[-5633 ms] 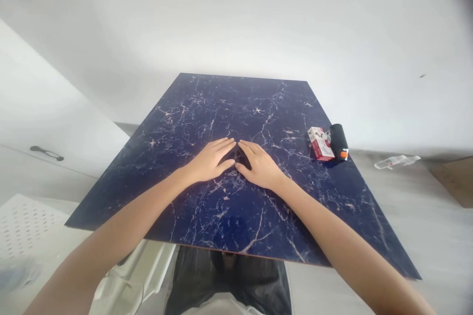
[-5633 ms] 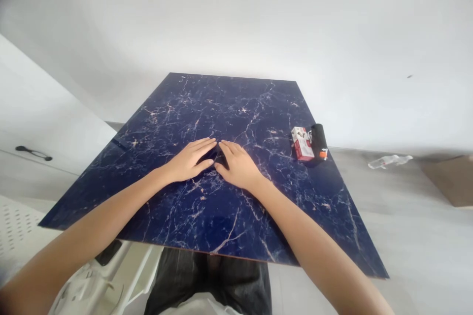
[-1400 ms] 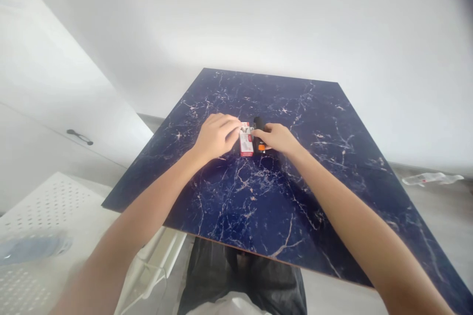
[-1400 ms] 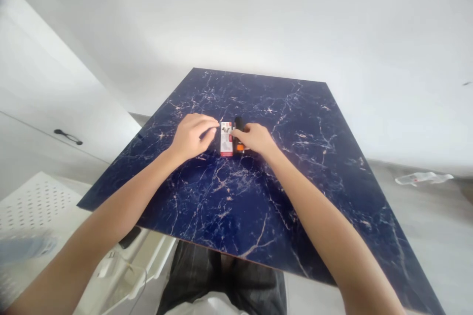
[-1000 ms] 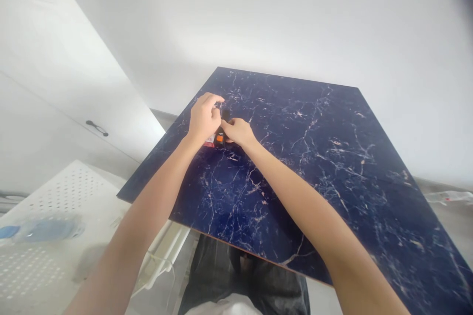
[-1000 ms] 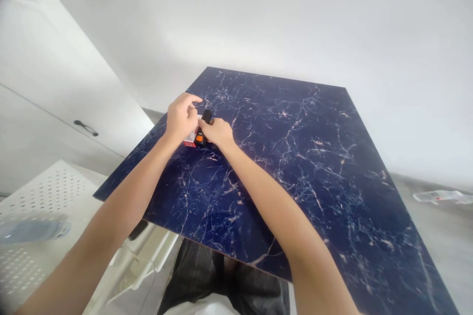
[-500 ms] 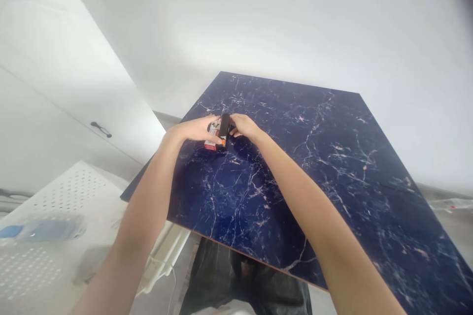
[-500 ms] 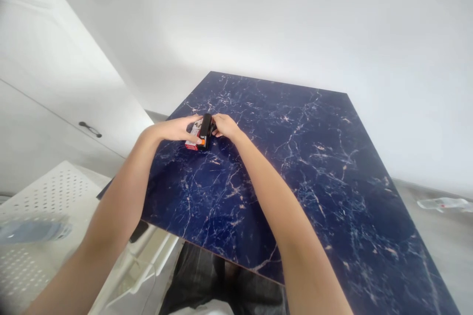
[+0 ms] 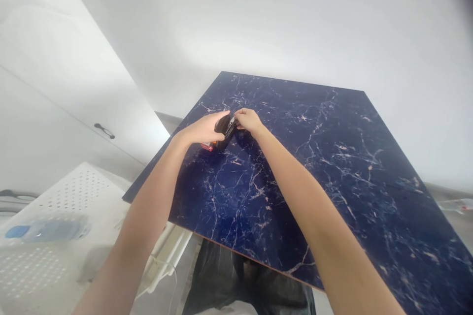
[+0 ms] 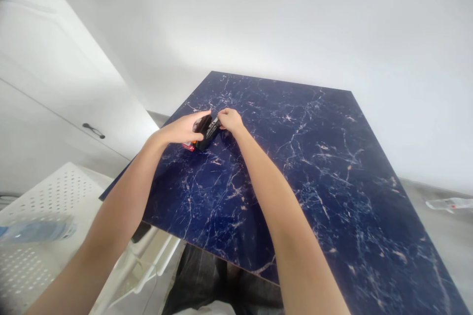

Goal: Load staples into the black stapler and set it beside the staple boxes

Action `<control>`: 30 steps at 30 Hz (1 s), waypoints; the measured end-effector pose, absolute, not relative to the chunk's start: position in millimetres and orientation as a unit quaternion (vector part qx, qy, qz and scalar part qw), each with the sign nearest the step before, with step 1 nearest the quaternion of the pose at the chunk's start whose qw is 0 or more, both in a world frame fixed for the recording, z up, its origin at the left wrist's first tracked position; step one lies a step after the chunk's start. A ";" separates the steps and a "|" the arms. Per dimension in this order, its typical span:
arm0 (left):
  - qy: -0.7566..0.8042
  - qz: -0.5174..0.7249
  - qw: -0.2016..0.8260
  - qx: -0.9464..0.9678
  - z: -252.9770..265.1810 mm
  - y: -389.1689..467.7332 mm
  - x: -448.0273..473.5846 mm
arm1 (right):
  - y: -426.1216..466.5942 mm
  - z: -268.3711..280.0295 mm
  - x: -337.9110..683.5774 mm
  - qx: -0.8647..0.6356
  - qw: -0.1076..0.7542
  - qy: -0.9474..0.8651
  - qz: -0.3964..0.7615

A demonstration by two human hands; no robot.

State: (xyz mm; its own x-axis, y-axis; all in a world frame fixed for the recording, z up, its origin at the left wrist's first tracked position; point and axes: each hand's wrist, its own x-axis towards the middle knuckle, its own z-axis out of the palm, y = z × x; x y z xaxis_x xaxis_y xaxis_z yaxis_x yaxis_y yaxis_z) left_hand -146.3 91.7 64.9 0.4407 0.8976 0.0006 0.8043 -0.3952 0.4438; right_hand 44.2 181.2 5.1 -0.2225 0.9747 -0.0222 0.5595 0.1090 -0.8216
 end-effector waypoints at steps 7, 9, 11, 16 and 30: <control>0.495 0.129 0.233 0.827 67.1 90.4 -148.4 | 172.3 18.5 81.0 -0.469 0.207 -0.837 0.193; 0.483 0.139 0.229 0.834 67.8 90.1 -144.9 | 167.7 22.3 83.0 -0.419 0.173 -0.876 0.162; 0.469 0.143 0.231 0.840 69.2 89.9 -142.3 | 164.3 25.4 81.6 -0.390 0.136 -0.901 0.134; 0.469 0.120 0.248 0.839 73.2 89.4 -142.2 | 163.3 37.3 80.0 -0.373 0.090 -0.921 0.065; 0.553 0.143 0.083 0.817 52.5 89.6 -123.0 | 143.4 24.0 98.8 -0.484 0.194 -0.853 0.020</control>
